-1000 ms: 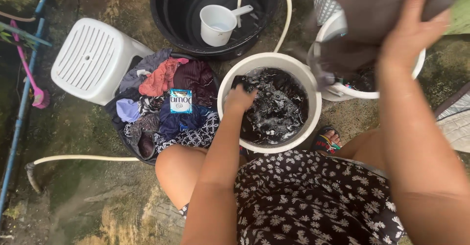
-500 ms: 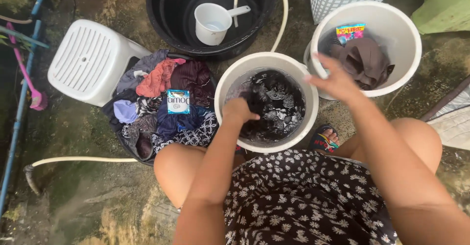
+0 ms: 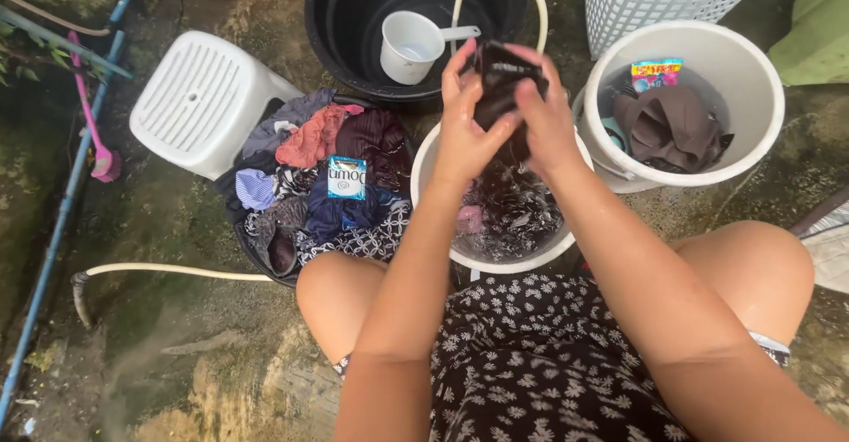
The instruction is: Washing clothes by hand in buckets using detergent and water.
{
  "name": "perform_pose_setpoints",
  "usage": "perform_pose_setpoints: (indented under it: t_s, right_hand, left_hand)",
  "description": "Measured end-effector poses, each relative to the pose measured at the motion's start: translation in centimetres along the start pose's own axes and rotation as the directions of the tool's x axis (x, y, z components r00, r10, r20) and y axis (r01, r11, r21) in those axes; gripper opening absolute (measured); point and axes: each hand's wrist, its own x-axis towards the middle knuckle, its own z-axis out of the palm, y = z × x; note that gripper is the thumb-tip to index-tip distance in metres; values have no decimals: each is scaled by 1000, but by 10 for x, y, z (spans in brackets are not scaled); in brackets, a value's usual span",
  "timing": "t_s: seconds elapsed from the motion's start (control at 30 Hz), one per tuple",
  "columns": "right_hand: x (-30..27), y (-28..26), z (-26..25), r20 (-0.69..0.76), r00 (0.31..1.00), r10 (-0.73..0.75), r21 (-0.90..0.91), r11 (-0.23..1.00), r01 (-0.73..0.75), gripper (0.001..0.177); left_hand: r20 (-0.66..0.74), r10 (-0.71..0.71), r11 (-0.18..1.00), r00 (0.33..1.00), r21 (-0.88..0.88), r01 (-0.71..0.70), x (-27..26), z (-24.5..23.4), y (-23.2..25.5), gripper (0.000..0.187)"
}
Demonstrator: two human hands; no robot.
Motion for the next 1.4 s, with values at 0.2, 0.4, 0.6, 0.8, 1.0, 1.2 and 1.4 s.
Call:
perform_pose_setpoints:
  t_s: [0.2,0.4,0.6,0.8,1.0,1.2,1.4]
  right_hand:
    - [19,9,-2,-314,904,-290,-441,888,131,52]
    - [24,-1,4,-526,835,-163,-352,935,-39,38]
    - [27,11,-6,-585,789,-188,-397,915,-76,25]
    - [23,12,-8,-570,807,-153,-384,918,-97,28]
    - [21,-26,16,-630,776,-40,-153,985,-73,26]
    - [9,14,-28,-551,817,-169,-167,982,91,32]
    - [-8,38,-30,-498,832,-246,-495,868,-39,31]
  left_hand:
    - [-277,-64,917,959,362,165,-10,37,-20,50]
    - [-281,-12,891,960,432,137,-6,45,-26,38]
    - [-246,-240,880,939,352,317,-10,35,-36,34]
    - [-172,-362,872,916,-411,267,-63,35,-127,63]
    - [-113,-821,385,559,-832,398,-115,46,-160,102]
    - [342,-857,-198,385,-909,366,-76,45,-68,106]
    - [107,-896,51,431,-939,341,-69,63,-132,46]
